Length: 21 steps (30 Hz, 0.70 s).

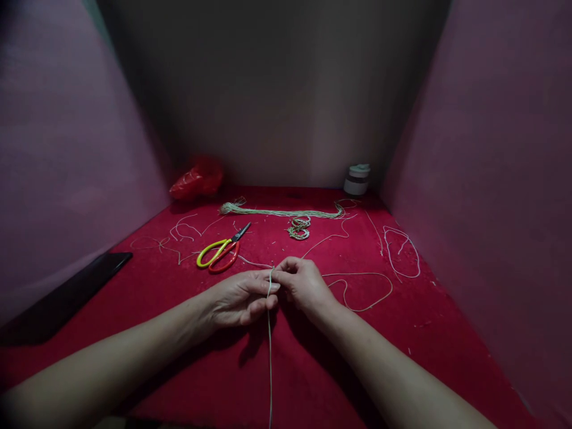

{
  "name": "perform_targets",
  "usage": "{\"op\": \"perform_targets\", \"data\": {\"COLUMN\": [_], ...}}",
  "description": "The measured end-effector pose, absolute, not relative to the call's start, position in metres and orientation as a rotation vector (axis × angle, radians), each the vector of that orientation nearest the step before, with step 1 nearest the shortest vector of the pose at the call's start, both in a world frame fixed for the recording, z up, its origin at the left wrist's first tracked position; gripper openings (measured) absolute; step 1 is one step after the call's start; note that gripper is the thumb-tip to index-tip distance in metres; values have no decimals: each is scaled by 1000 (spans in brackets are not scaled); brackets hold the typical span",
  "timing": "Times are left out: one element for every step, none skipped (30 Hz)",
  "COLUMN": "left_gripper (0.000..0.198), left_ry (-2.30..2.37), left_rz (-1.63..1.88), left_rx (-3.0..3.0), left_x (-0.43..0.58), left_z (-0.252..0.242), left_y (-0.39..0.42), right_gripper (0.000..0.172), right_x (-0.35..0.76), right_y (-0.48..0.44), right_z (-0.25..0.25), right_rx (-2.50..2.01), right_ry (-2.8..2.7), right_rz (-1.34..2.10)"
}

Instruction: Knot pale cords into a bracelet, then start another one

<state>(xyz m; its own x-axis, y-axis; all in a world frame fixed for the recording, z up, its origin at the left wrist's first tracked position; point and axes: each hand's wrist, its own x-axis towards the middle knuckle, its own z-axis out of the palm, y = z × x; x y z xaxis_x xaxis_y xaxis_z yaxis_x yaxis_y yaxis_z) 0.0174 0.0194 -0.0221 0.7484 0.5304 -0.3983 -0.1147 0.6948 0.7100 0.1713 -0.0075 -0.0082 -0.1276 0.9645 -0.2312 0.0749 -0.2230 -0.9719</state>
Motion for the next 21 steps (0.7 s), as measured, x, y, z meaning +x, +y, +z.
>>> {"op": "perform_targets", "data": {"left_gripper": [13, 12, 11, 9, 7, 7, 8, 11, 14, 17, 20, 22, 21, 21, 21, 20, 20, 20, 21, 21, 20], "left_ry": [628, 628, 633, 644, 662, 688, 722, 769, 827, 895, 988, 1076, 1142, 1200, 1240, 1239, 1226, 1201, 1189, 1174, 1153], "left_rz": [388, 384, 371, 350, 321, 286, 248, 210, 177, 148, 116, 106, 112, 142, 206, 266, 327, 379, 386, 406, 424], "left_rx": [720, 719, 722, 735, 763, 810, 881, 982, 1103, 1242, 1395, 1524, 1605, 1630, 1624, 1612, 1613, 1604, 1572, 1544, 1512], "left_x": [18, 18, 19, 19, 20, 20, 19, 17, 14, 10, 3, -5, -14, -24, -35, -46, -56, -65, -73, -79, -83], "left_z": [-23, -23, -22, -20, -18, -14, -10, -6, -1, 5, 10, 15, 21, 26, 31, 35, 40, 44, 47, 51, 53], "left_y": [19, 19, 19, 18, 18, 17, 17, 17, 18, 21, 24, 30, 36, 43, 50, 57, 63, 68, 71, 73, 73], "right_gripper": [17, 17, 16, 15, 14, 13, 13, 14, 15, 16, 17, 18, 18, 18, 17, 17, 16, 16, 16, 16, 16], "right_x": [171, 170, 170, 170, 171, 172, 173, 174, 176, 177, 179, 180, 182, 182, 183, 184, 184, 184, 184, 184, 184], "right_y": [-8, -9, -9, -9, -9, -9, -8, -7, -7, -6, -5, -4, -4, -3, -3, -3, -3, -3, -3, -2, -2], "right_z": [-7, -6, -6, -5, -6, -6, -7, -7, -8, -9, -9, -10, -10, -11, -11, -11, -11, -11, -11, -11, -11], "right_rx": [-1346, -1335, -1327, -1327, -1336, -1351, -1367, -1380, -1387, -1389, -1387, -1387, -1388, -1392, -1396, -1399, -1399, -1396, -1393, -1390, -1388], "right_ry": [-1229, -1226, -1228, -1230, -1232, -1236, -1239, -1240, -1240, -1238, -1235, -1229, -1228, -1230, -1233, -1233, -1232, -1229, -1227, -1227, -1227], "right_rz": [1481, 1499, 1506, 1503, 1494, 1478, 1458, 1438, 1422, 1412, 1407, 1406, 1408, 1410, 1411, 1414, 1419, 1426, 1432, 1437, 1443]}}
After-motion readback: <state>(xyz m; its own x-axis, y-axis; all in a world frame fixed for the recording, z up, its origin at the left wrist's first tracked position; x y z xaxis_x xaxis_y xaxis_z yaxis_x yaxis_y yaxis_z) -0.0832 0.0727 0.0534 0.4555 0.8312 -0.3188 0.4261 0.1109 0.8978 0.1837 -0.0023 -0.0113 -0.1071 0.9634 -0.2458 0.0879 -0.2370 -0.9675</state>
